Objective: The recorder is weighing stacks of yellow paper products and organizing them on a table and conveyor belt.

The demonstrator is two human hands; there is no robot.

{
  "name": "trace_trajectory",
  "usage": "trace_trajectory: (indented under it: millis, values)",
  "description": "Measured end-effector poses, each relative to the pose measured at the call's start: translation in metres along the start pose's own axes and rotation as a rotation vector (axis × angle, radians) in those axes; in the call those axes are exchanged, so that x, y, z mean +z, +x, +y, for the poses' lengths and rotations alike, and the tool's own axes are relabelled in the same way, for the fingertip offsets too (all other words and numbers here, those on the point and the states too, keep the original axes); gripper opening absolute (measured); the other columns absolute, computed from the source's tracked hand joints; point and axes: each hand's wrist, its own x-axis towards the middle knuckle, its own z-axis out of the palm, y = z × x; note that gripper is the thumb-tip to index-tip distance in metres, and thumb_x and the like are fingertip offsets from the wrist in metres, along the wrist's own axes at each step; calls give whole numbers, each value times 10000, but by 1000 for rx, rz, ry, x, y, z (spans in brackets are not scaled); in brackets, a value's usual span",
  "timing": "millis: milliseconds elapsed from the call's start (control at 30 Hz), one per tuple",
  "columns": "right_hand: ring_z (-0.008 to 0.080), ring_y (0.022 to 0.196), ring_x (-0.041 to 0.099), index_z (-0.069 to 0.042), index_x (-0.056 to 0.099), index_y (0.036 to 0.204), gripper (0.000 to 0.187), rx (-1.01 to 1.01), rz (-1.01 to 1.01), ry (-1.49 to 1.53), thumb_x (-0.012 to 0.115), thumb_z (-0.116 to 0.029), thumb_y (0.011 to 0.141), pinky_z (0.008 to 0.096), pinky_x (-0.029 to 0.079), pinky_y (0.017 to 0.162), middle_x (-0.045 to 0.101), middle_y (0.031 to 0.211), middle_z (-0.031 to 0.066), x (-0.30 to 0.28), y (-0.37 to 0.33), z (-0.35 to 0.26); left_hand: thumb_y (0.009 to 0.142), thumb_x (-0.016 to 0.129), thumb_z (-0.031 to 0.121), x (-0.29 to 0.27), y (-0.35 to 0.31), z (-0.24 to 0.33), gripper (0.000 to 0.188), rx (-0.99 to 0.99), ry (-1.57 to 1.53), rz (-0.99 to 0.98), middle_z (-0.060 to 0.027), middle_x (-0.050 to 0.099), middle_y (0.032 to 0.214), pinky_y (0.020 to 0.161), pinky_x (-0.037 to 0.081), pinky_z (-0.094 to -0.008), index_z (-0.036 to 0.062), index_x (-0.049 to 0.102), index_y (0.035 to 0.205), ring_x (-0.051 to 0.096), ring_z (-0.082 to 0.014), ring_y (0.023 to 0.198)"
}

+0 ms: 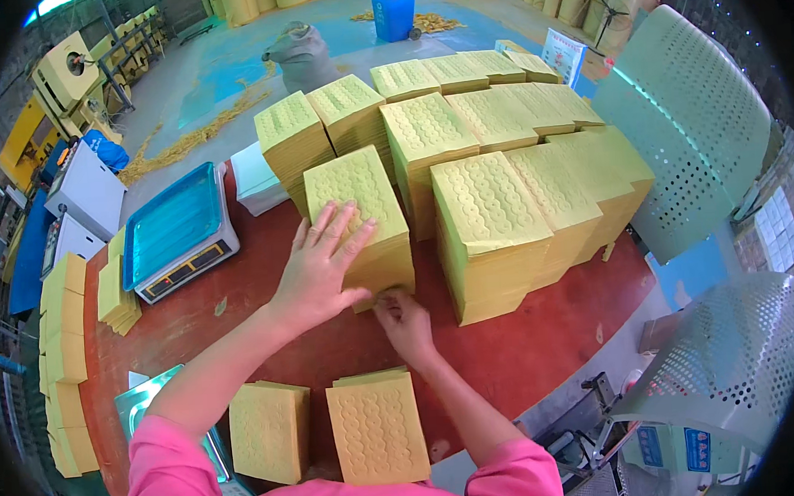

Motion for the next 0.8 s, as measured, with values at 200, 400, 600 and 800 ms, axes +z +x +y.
trace_trajectory:
  millis: [200, 400, 600, 800]
  values:
    - [218, 782, 671, -34, 606, 1009, 142, -69, 144, -150, 644, -112, 897, 337, 523, 721, 671, 871, 119, 12, 48, 12, 695, 806, 97, 38, 33, -30, 882, 24, -67, 95, -176, 360, 1484, 1113, 365, -471, 190, 384, 1464, 325, -403, 1384]
    - [232, 942, 660, -39, 567, 1099, 266, -40, 100, -119, 675, -97, 863, 359, 528, 797, 648, 1021, 135, 13, 79, 30, 691, 802, 80, 54, 65, -39, 890, 39, -10, 105, -175, 361, 1488, 1113, 366, -475, 191, 378, 1466, 337, -404, 1381]
    - [283, 1270, 506, -35, 362, 1440, 650, 73, -261, -77, 666, -150, 877, 391, 452, 1013, 492, 1390, 185, 5, 65, 32, 691, 720, 82, 39, 49, -45, 669, 71, 47, 231, -152, 475, 1378, 1001, 430, -476, 155, 523, 1326, 438, -368, 1297]
    - [252, 1268, 506, 35, 436, 1404, 478, 3, -234, 190, 533, -90, 952, 347, 416, 1025, 513, 1385, 150, -37, -14, -115, 734, 760, 257, -13, -27, 0, 746, 29, -73, 323, -217, 375, 1459, 1087, 311, -565, 142, 470, 1412, 323, -397, 1385]
